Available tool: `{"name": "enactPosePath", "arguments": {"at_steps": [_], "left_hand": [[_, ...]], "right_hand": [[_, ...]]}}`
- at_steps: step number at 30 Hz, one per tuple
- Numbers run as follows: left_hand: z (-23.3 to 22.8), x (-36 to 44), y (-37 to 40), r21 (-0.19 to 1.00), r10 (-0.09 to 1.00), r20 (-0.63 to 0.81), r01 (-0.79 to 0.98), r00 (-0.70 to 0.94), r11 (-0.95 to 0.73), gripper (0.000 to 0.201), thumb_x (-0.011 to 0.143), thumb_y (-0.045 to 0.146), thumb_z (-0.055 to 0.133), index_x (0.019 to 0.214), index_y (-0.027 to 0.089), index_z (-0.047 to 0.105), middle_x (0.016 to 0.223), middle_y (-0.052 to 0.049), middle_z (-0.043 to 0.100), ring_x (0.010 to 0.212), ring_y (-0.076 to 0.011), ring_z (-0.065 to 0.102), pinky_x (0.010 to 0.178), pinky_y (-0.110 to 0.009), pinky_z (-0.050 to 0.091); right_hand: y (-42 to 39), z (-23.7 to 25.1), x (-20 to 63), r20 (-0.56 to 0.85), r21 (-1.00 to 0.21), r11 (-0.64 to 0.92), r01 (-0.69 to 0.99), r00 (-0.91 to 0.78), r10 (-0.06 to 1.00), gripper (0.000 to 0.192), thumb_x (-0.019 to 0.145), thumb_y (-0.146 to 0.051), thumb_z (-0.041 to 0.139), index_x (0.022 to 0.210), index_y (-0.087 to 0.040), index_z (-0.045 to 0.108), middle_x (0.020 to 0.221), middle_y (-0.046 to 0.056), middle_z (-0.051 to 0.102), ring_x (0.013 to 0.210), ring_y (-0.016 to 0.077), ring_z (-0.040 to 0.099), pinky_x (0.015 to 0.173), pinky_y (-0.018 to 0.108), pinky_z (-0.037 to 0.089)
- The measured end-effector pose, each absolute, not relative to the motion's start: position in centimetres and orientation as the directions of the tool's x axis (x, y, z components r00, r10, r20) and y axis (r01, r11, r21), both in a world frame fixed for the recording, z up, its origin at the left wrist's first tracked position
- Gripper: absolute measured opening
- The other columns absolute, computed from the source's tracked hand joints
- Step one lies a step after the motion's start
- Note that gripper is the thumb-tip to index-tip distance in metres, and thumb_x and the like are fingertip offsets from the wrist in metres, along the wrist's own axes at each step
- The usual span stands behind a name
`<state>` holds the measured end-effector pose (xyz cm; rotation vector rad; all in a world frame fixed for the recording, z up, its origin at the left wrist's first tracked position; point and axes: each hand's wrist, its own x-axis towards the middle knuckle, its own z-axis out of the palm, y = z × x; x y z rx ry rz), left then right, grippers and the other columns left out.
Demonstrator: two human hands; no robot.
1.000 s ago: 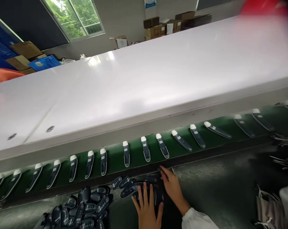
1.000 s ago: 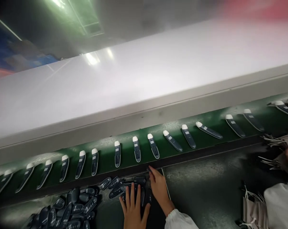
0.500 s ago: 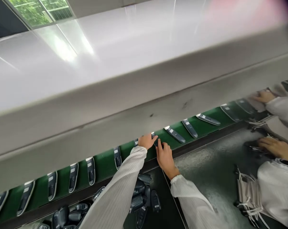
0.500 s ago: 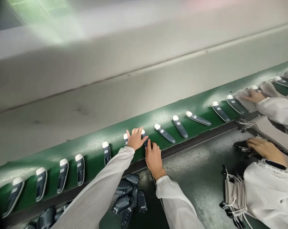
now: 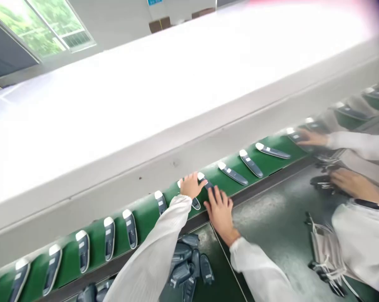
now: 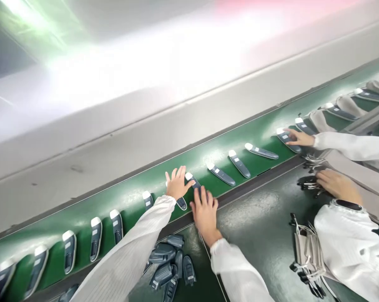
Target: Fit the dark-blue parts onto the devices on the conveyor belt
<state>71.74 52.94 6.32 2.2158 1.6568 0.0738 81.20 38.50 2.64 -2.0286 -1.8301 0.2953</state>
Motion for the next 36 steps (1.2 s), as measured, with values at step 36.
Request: {"name": "enactPosePath", "arguments": {"at_steps": [36], "left_hand": [[3.3, 72.0, 53.8, 0.483, 0.953, -0.240, 0.874, 0.184, -0.048, 0.057, 0.086, 0.048, 0.062, 0.131, 0.017, 0.046, 0.140, -0.014, 0.050, 0.133, -0.0284, 0.040, 0.112, -0.038, 0.027]], "right_hand": [[41.1, 1.7, 87.6, 0.108, -0.431, 0.291, 0.854, -0.271, 0.956, 0.046, 0.096, -0.023, 0.047, 0.142, -0.016, 0.049, 0.146, 0.012, 0.051, 0.131, 0.0275, 0.050, 0.111, 0.046, 0.040]]}}
